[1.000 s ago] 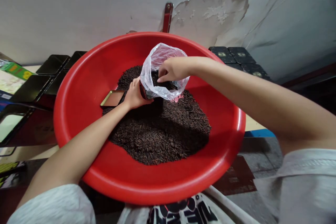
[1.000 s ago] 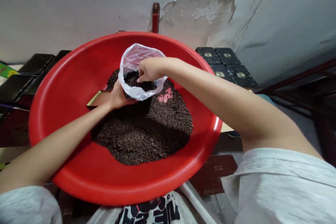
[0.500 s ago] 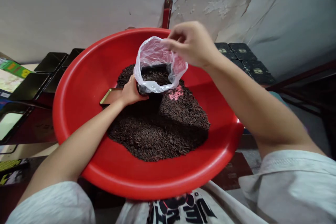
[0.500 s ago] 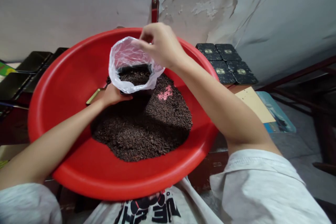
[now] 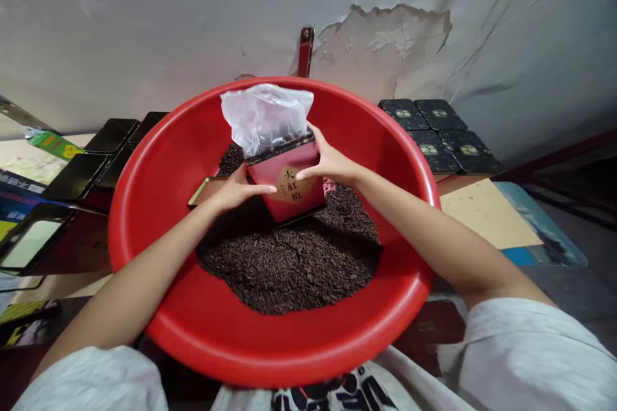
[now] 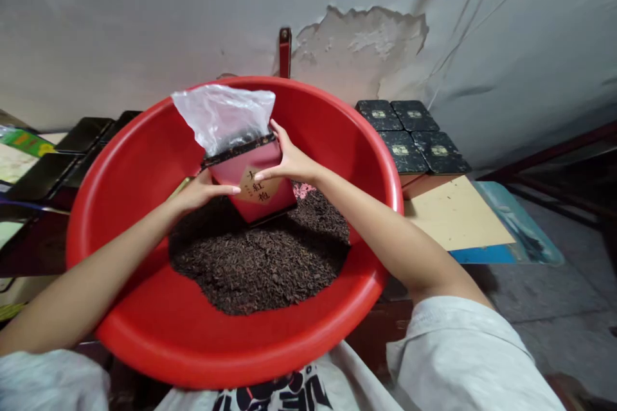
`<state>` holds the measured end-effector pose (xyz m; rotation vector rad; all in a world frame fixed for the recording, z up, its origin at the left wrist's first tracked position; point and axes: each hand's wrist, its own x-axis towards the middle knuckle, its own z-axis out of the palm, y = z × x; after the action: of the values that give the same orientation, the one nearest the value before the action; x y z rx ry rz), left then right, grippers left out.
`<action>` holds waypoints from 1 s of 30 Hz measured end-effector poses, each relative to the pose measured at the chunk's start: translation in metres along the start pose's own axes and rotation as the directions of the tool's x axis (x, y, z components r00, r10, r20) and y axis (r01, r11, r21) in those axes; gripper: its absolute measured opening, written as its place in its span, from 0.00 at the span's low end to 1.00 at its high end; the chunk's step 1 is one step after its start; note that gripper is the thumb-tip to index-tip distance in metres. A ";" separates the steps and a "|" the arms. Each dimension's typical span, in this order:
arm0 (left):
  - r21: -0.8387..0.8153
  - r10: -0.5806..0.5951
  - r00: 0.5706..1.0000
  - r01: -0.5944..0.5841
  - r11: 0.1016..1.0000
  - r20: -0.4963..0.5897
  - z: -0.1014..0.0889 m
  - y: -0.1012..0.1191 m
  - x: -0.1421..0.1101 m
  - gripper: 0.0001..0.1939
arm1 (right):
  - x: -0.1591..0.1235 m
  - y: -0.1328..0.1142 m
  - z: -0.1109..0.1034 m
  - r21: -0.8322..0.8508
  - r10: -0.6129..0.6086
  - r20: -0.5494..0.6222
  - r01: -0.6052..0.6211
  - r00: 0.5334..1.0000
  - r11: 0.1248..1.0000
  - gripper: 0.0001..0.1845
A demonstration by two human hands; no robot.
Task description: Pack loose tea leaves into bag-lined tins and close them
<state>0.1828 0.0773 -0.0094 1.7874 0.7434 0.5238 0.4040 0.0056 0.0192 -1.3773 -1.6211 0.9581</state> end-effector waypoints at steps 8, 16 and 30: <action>0.320 -0.051 0.987 0.000 0.948 0.152 -0.031 0.023 -0.009 0.54 | -0.007 0.002 0.021 0.089 -0.106 -0.131 0.119 0.986 0.989 0.75; 0.750 0.553 0.818 -0.464 0.472 0.158 -0.046 0.089 -0.045 0.23 | -0.006 0.008 0.021 0.100 -0.131 0.051 0.125 0.990 0.987 0.73; 0.771 0.725 0.556 -0.635 0.055 0.406 -0.023 0.120 -0.071 0.06 | -0.021 -0.039 0.003 0.311 -0.054 -0.520 0.248 0.853 0.918 0.18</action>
<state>0.1453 0.0160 0.1125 3.2071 0.0302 0.9733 0.3880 -0.0201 0.0516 -1.0959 -1.0690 0.6843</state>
